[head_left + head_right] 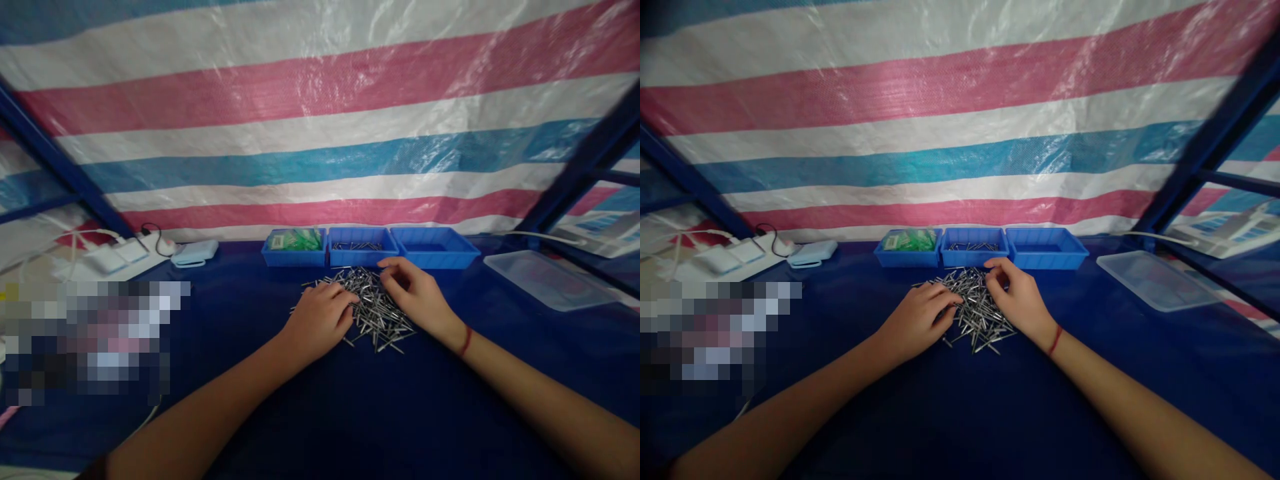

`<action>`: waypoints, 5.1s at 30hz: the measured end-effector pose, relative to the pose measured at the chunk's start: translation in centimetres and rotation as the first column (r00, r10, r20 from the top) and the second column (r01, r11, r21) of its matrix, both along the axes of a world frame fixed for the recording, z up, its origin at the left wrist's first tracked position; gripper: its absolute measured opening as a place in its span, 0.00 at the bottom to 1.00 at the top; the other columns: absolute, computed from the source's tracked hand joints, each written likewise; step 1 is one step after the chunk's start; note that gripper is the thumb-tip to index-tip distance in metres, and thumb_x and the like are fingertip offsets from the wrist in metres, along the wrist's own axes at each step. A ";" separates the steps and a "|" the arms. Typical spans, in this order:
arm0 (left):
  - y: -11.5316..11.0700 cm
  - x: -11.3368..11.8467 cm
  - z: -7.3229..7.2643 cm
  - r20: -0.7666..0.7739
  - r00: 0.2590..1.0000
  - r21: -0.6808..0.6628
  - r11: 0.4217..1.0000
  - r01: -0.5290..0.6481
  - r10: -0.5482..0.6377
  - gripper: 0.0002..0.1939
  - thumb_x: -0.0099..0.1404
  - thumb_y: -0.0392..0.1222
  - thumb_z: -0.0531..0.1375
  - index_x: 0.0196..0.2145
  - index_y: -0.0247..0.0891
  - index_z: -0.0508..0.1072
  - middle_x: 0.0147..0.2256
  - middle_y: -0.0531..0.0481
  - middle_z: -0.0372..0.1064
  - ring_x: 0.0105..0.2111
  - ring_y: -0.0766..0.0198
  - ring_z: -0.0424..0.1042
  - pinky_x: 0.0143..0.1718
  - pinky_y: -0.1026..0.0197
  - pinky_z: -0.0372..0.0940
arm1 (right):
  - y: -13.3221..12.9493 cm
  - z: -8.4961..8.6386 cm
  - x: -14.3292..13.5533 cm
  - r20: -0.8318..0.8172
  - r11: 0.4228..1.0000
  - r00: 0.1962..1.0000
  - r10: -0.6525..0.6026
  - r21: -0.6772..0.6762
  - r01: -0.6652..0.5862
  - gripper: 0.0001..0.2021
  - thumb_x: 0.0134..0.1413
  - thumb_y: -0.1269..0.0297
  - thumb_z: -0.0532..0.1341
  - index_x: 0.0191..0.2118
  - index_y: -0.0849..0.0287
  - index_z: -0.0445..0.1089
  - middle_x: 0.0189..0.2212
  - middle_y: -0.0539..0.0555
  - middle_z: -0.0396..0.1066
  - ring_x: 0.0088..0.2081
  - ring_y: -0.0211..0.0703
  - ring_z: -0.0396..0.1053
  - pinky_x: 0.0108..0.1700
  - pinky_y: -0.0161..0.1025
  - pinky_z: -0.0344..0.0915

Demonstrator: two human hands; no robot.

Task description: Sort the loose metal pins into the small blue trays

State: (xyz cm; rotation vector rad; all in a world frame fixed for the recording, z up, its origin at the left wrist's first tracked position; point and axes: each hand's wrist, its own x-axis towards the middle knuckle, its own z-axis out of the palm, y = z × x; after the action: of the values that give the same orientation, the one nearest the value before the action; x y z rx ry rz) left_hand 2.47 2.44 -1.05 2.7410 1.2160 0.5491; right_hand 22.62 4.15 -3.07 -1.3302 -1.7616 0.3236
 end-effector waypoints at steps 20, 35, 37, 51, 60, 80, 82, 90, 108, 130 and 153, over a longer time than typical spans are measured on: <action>0.7 0.3 0.2 -0.019 0.988 -0.121 0.981 -0.152 0.150 0.11 0.62 0.43 0.55 0.39 0.39 0.75 0.38 0.46 0.68 0.39 0.57 0.69 0.43 0.55 0.62 | -2.2 0.9 -1.2 -0.096 0.993 0.988 0.118 0.029 -0.116 0.07 0.55 0.65 0.55 0.36 0.58 0.70 0.34 0.53 0.74 0.35 0.43 0.71 0.36 0.38 0.66; 1.3 -0.2 -0.1 0.103 0.977 -0.004 0.982 -0.187 0.186 0.10 0.68 0.37 0.48 0.37 0.37 0.68 0.38 0.49 0.66 0.37 0.61 0.68 0.38 0.58 0.60 | -2.6 1.0 -1.4 -0.013 0.984 0.985 0.170 0.065 -0.169 0.07 0.55 0.67 0.55 0.34 0.58 0.71 0.32 0.52 0.74 0.32 0.41 0.71 0.34 0.37 0.67; 1.3 -0.3 0.0 0.177 0.972 -0.013 0.988 -0.153 0.153 0.09 0.68 0.37 0.48 0.36 0.37 0.66 0.36 0.50 0.66 0.36 0.62 0.68 0.37 0.59 0.60 | -2.6 1.1 -1.5 0.014 0.980 0.983 0.181 0.081 -0.182 0.07 0.55 0.68 0.55 0.34 0.58 0.71 0.30 0.52 0.74 0.31 0.40 0.70 0.33 0.37 0.67; -0.7 0.8 0.5 0.592 0.806 -0.088 0.994 0.071 -0.005 0.07 0.66 0.38 0.53 0.42 0.37 0.64 0.35 0.50 0.66 0.31 0.66 0.65 0.34 0.63 0.61 | -4.4 2.7 -2.3 0.031 0.963 0.968 0.248 0.103 -0.249 0.06 0.56 0.69 0.56 0.30 0.58 0.69 0.26 0.50 0.69 0.29 0.37 0.66 0.33 0.36 0.63; -1.0 0.7 0.7 0.647 0.761 -0.158 0.984 0.083 0.039 0.05 0.65 0.38 0.55 0.34 0.37 0.70 0.31 0.52 0.68 0.31 0.67 0.67 0.32 0.64 0.61 | -4.6 2.5 -2.5 -0.029 0.963 0.966 0.255 0.096 -0.251 0.05 0.57 0.67 0.57 0.33 0.58 0.70 0.26 0.49 0.69 0.28 0.37 0.66 0.33 0.36 0.63; 0.1 0.3 0.3 0.599 0.798 -0.053 0.991 0.121 -0.066 0.05 0.66 0.36 0.54 0.36 0.38 0.71 0.34 0.50 0.69 0.35 0.65 0.68 0.36 0.64 0.63 | -4.8 2.7 -2.4 -0.090 0.956 0.968 0.233 0.204 -0.211 0.06 0.51 0.69 0.62 0.37 0.55 0.71 0.31 0.49 0.75 0.32 0.36 0.72 0.35 0.34 0.67; 0.2 0.2 0.2 0.595 0.799 -0.052 0.988 0.147 -0.088 0.07 0.67 0.37 0.53 0.36 0.37 0.71 0.35 0.49 0.68 0.36 0.65 0.68 0.37 0.63 0.63 | -5.0 2.9 -2.3 -0.005 0.945 0.973 0.233 0.238 -0.225 0.05 0.52 0.69 0.61 0.36 0.56 0.70 0.29 0.49 0.74 0.31 0.37 0.71 0.35 0.35 0.66; 0.6 -0.2 0.0 0.634 0.766 -0.133 0.991 -0.024 0.104 0.12 0.69 0.43 0.49 0.47 0.38 0.66 0.37 0.48 0.69 0.37 0.64 0.68 0.39 0.61 0.63 | -1.8 4.9 -1.4 0.353 0.902 0.935 -0.038 0.414 -0.120 0.05 0.57 0.64 0.56 0.33 0.58 0.68 0.28 0.52 0.72 0.31 0.43 0.69 0.35 0.41 0.57; 1.8 -1.1 -0.8 0.243 0.968 -0.019 0.998 -0.056 0.058 0.07 0.62 0.37 0.56 0.33 0.38 0.74 0.38 0.47 0.69 0.39 0.59 0.66 0.43 0.53 0.62 | 0.5 1.9 0.1 0.307 0.980 0.946 -0.106 0.193 0.047 0.08 0.54 0.64 0.56 0.34 0.59 0.71 0.30 0.53 0.75 0.30 0.44 0.71 0.35 0.40 0.63; 0.8 -0.7 -0.2 0.083 0.992 0.015 0.995 -0.100 0.098 0.08 0.67 0.37 0.52 0.38 0.38 0.71 0.43 0.47 0.66 0.43 0.56 0.64 0.42 0.53 0.60 | -2.0 2.3 -1.8 0.247 0.983 0.963 0.110 0.117 -0.143 0.06 0.54 0.68 0.57 0.33 0.57 0.72 0.28 0.51 0.74 0.31 0.41 0.70 0.37 0.41 0.62; -0.2 0.3 0.6 0.468 0.883 -0.111 0.994 0.022 0.032 0.05 0.65 0.36 0.55 0.34 0.37 0.71 0.33 0.50 0.70 0.36 0.62 0.68 0.40 0.59 0.60 | -3.5 2.6 -3.1 -0.109 0.984 0.980 0.164 0.084 -0.155 0.06 0.53 0.62 0.60 0.35 0.58 0.71 0.29 0.50 0.72 0.30 0.39 0.69 0.34 0.37 0.67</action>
State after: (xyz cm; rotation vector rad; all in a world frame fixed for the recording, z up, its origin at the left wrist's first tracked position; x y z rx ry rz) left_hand 2.81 2.23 -0.41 2.3105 1.0873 1.0364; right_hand 19.47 0.67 -0.52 -1.0979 -1.7688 0.4110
